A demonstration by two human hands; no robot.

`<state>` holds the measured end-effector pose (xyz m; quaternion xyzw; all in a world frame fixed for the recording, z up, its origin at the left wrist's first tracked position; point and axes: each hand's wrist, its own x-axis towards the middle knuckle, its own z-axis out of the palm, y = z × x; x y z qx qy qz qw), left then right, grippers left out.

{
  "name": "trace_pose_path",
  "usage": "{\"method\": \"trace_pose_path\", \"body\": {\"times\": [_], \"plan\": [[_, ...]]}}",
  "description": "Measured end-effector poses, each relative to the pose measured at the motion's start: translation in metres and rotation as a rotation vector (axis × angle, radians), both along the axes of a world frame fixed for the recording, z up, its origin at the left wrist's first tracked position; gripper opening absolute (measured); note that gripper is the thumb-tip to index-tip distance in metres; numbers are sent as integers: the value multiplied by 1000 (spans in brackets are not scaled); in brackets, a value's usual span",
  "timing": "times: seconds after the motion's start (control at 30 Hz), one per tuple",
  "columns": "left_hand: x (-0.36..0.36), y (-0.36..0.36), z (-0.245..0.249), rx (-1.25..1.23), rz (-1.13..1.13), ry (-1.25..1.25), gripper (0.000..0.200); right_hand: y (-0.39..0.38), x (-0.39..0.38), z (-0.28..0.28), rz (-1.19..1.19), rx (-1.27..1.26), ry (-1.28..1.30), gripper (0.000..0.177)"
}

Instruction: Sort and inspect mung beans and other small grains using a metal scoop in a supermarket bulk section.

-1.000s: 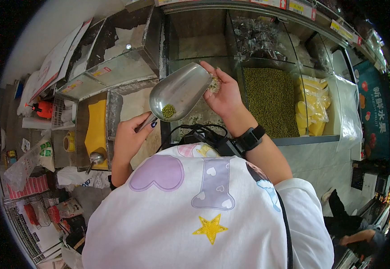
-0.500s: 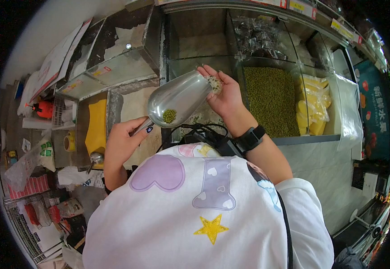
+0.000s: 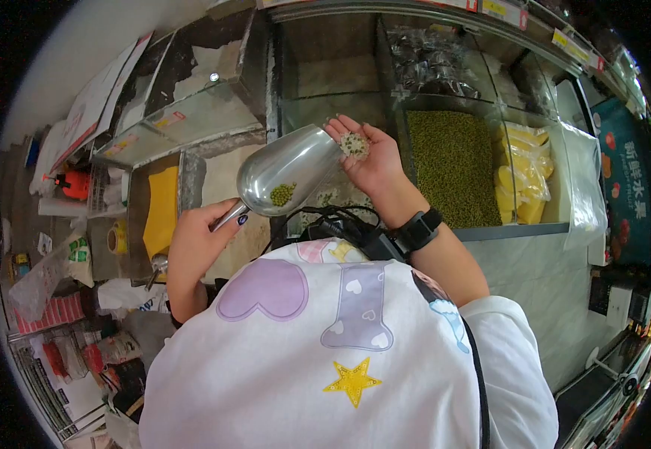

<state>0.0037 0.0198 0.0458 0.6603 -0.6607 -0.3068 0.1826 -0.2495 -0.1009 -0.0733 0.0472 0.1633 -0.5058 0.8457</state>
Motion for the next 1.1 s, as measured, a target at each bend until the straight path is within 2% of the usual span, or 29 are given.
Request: {"method": "trace_pose_path", "body": {"times": [0.07, 0.2, 0.27, 0.3, 0.37, 0.43, 0.53, 0.57, 0.63, 0.67, 0.73, 0.77, 0.83, 0.93, 1.1], "plan": [[2, -3, -4, 9, 7, -29, 29, -1, -3, -7, 41, -54, -27, 43], [9, -4, -19, 1, 38, 51, 29, 5, 3, 12, 2, -44, 107, 42], [12, -5, -26, -4, 78, 183, 30, 6, 3, 15, -21, -22, 150, 41], [11, -5, -27, -4, 77, 184, 30, 4, 2, 14, -79, 67, 99, 38], [7, -5, -28, -79, 151, 378, 30, -4, -3, 1, -137, 157, 47, 35], [7, -6, -26, -73, 161, 391, 30, -12, -12, -25, 131, -444, -620, 29], [6, -6, -26, -94, 147, 418, 30, -9, -13, -6, 201, -463, -696, 27], [6, -6, -27, -122, 121, 431, 30, -6, -12, -1, 200, -463, -696, 27], [4, -6, -26, -109, 125, 426, 30, 0, -11, 9, -18, -203, -469, 31], [3, -5, -26, -97, 132, 420, 30, 1, -10, 16, -19, -204, -469, 31], [3, -5, -24, -80, 115, 388, 30, 4, -4, 32, -164, -162, -309, 37], [3, -5, -22, -63, 97, 356, 31, 3, -4, 28, -164, -162, -309, 37], [0, -5, -22, -81, 68, 333, 31, 0, -4, 20, -83, -389, -381, 43], [-2, -5, -24, -99, 6, 270, 32, 2, -2, 27, -131, -293, -335, 46], [-6, -6, -29, -100, -10, 184, 32, 2, 1, 32, -123, -331, -280, 47]]}}
